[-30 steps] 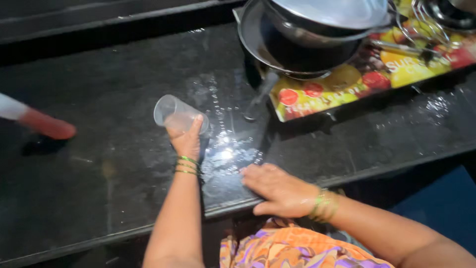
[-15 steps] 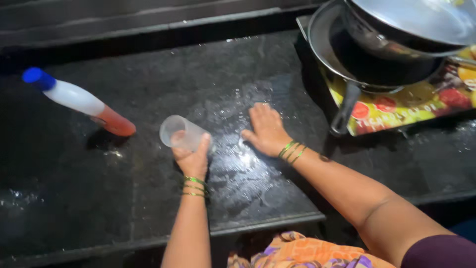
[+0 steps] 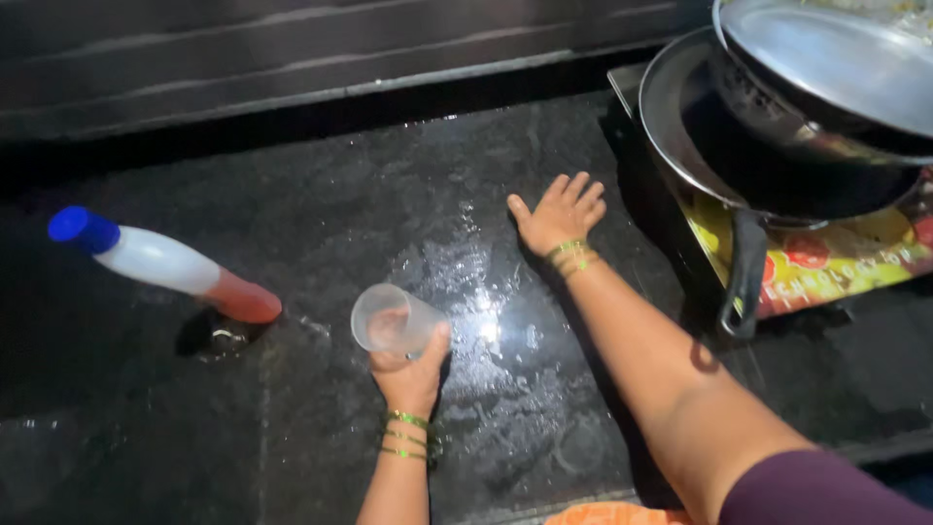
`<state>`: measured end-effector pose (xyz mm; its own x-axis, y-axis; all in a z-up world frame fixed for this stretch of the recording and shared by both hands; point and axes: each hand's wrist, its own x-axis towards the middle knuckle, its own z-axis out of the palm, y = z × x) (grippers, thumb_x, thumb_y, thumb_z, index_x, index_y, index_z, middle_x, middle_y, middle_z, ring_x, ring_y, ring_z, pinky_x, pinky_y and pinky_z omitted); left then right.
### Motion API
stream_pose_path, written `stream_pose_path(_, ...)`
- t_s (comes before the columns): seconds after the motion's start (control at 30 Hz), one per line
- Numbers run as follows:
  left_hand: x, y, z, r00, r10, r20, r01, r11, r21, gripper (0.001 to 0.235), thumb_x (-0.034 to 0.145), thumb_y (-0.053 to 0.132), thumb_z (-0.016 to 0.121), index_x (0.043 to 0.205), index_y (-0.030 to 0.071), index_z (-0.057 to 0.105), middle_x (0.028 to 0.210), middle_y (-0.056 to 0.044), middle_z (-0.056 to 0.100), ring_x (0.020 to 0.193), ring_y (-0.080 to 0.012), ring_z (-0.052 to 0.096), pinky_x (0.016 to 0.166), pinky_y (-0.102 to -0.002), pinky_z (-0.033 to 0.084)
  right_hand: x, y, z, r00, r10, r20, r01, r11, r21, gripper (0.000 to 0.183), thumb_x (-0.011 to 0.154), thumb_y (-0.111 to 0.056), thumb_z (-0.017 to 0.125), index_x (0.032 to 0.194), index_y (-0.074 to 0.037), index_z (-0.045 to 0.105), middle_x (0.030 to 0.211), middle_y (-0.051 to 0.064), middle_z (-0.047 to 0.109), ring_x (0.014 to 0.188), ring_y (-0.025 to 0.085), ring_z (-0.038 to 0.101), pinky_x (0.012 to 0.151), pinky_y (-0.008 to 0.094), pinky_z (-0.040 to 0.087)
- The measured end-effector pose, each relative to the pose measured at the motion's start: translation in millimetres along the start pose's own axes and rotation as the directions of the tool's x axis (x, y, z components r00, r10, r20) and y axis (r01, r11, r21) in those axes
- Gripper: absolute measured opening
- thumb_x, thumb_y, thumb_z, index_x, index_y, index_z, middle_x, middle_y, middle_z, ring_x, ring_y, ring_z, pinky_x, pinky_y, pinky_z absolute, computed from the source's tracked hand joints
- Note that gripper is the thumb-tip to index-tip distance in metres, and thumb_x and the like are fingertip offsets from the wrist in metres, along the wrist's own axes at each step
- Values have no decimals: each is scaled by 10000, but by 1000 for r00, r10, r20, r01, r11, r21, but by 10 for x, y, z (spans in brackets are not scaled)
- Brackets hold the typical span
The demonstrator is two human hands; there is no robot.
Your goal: The person cleans a dark kitchen countertop by pouring water from a plastic cup and scrubbing with a green sponge. They move a dish soap bottle aside, rinse the cup at the sink, and continue scrubbing the soapy surface across the counter.
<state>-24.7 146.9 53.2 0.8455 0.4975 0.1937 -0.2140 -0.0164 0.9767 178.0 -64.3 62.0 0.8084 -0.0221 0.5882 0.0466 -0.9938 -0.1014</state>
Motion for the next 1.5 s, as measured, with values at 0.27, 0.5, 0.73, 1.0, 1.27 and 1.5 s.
stream_pose_path(0.27,36,16,11,998,-59,2,59,998,36,602,710,70,895,1234,-4,608,1115,-68,712,988,-151,699,893,-302,572,474,-571,840,947,-92,308,13,969,247,1031,909,-744,527,1444,128,396,1577,343,260,1467,517,206,1161,592,176)
stream_pose_path(0.5,57,-54,8,1000,-8,21,9,1000,-9,596,731,67,896,1240,7,592,1145,-53,680,1019,-147,672,903,-305,563,284,328,468,907,315,279,-319,947,-31,1126,853,-804,518,1467,119,322,1580,329,250,1429,538,214,1105,672,125)
stream_pose_path(0.73,-1,-126,2,1000,17,6,-17,1000,-24,642,745,84,905,1281,27,557,1197,-42,628,1060,-139,642,920,-304,558,-691,535,-596,736,435,519,-450,887,-104,1181,857,-793,469,1592,92,200,1646,268,204,1495,495,192,1191,720,68)
stream_pose_path(1.0,-109,-137,98,992,126,28,-127,992,26,707,757,180,951,1289,24,514,1226,-56,614,1119,-157,628,973,-327,558,-1927,729,-1799,783,125,610,-157,988,0,1094,891,-710,524,1530,101,161,1636,341,47,1474,572,-19,1110,719,8)
stream_pose_path(1.27,-874,-105,1056,991,-33,132,35,999,-14,706,737,233,939,1285,32,541,1196,-74,653,1080,-174,645,959,-328,534,-2445,817,-2023,707,-456,541,243,874,420,901,956,-613,527,1532,47,317,1648,259,235,1545,440,148,1206,604,108)
stream_pose_path(1.5,-1356,-71,1638,989,-24,144,16,999,50,707,726,271,938,1263,35,544,1199,-93,635,1103,-186,637,966,-332,527,-2083,2084,-2277,757,-216,617,166,976,138,906,913,-625,553,1506,26,342,1609,243,258,1491,472,156,1155,636,133)
